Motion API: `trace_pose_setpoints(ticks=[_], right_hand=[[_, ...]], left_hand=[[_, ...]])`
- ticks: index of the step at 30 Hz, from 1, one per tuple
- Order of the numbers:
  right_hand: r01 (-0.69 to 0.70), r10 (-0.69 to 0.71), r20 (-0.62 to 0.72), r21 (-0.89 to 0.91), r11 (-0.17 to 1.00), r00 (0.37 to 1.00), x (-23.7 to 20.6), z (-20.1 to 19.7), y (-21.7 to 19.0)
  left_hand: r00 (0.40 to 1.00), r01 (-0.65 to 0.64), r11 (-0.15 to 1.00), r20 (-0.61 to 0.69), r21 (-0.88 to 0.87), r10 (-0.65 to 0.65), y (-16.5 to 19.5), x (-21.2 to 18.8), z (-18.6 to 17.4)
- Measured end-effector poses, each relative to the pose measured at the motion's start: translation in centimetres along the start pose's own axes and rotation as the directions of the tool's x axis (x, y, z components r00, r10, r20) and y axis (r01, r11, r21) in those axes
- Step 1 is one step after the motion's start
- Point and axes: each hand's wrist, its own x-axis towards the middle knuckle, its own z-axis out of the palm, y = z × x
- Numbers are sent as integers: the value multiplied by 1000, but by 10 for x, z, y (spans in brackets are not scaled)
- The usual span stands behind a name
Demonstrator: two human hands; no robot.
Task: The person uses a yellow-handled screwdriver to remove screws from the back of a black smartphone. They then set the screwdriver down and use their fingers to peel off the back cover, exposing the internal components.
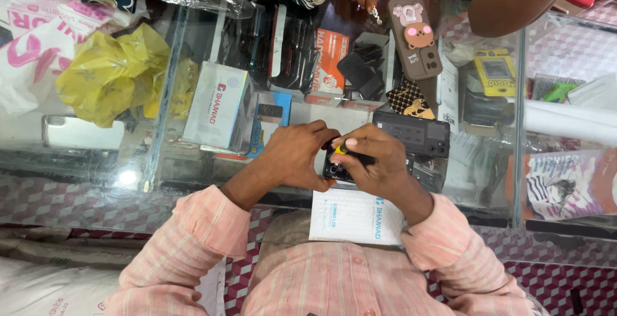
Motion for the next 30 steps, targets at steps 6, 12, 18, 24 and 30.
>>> trace_pose_setpoints(ticks=[6, 12, 18, 24, 30], right_hand=[[131, -142, 62, 160, 978, 988, 29, -7, -18], [23, -39, 94, 169, 985, 995, 23, -6, -23], [30, -31, -23, -20, 999, 999, 23, -4, -23], [83, -105, 96, 207, 975, 990, 23, -4, -16], [-96, 16, 183, 437, 894, 983, 16, 0, -18]], left_hand=[[999, 34, 994, 21, 108, -36, 3, 0, 3], [1000, 0, 998, -31, 63, 1, 0, -1, 7], [999, -3, 1000, 40, 23, 3, -5, 0, -1], [992, -6, 998, 129, 69, -3, -10, 4, -7], [995, -7, 997, 97, -78, 15, -10, 1, -11]])
